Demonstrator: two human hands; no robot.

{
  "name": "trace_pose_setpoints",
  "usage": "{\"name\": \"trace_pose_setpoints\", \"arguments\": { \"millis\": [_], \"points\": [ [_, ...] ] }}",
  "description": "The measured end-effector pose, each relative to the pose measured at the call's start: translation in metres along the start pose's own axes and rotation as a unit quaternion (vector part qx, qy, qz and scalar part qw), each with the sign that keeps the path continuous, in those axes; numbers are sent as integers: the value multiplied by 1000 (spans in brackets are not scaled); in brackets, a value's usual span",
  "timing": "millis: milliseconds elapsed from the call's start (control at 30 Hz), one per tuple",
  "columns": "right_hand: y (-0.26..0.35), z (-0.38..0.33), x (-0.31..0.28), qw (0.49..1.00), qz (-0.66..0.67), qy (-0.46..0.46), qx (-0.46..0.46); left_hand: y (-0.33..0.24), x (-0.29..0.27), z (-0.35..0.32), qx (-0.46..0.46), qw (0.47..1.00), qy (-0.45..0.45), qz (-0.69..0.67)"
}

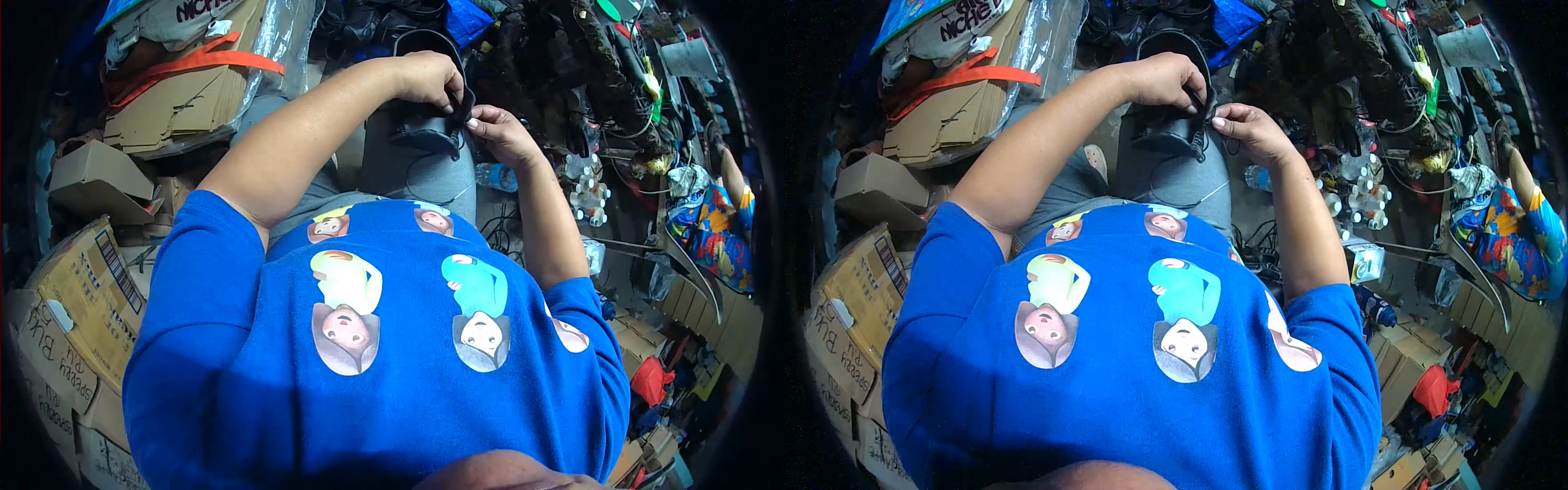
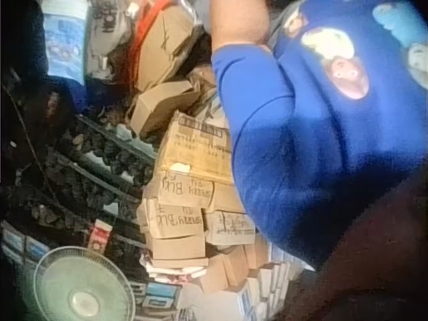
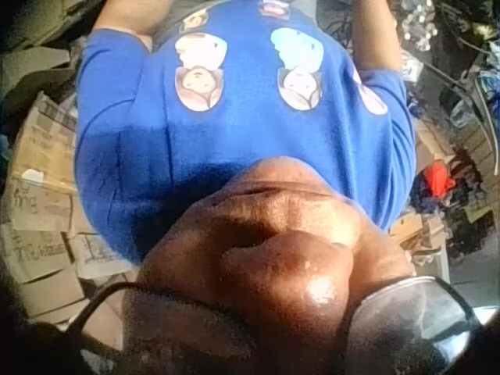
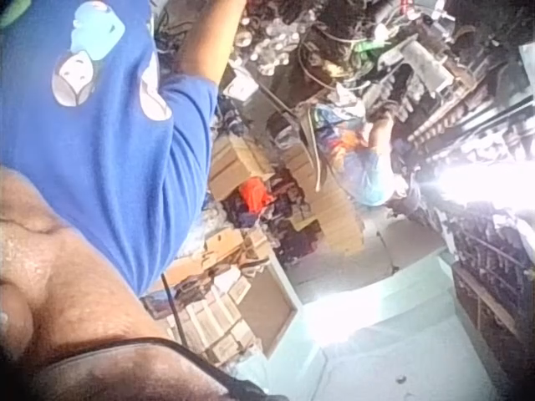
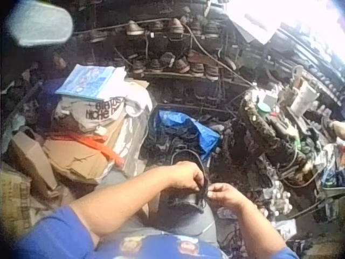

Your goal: Sewing the upper part of a black leather shoe using a needle and thread.

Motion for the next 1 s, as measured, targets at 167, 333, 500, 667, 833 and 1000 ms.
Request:
{"name": "trace_pose_setpoints", "arguments": {
  "millis": [167, 333, 500, 667, 833, 1000],
  "points": [
    [3, -21, -1, 991, -78, -99, -46, 0, -1, -5, 18, 999, -7, -39],
    [5, -25, 6, 987, -108, -106, -51, -1, -1, -3, 14, 1000, -12, -16],
    [2, -16, 16, 990, -54, -99, -80, -8, -3, -1, 7, 1000, -9, 2],
    [18, -12, 22, 981, -164, -90, -47, -7, -7, -5, -9, 1000, -2, 26],
    [31, -18, 25, 919, -298, -148, -214, -14, 10, -44, 43, 939, -317, 126],
    [38, 5, 43, 858, -428, -102, -264, -23, 26, -48, 3, 953, -257, 163]
  ]
}}
Point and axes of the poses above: each hand's wrist, its own z-axis towards the middle knuckle, its own x-axis out of the palm, y = z × x, the point moved 2 cm from there along z, towards the middle knuckle, and after that the axes turned 3 degrees about y, right-handed, at the moved point
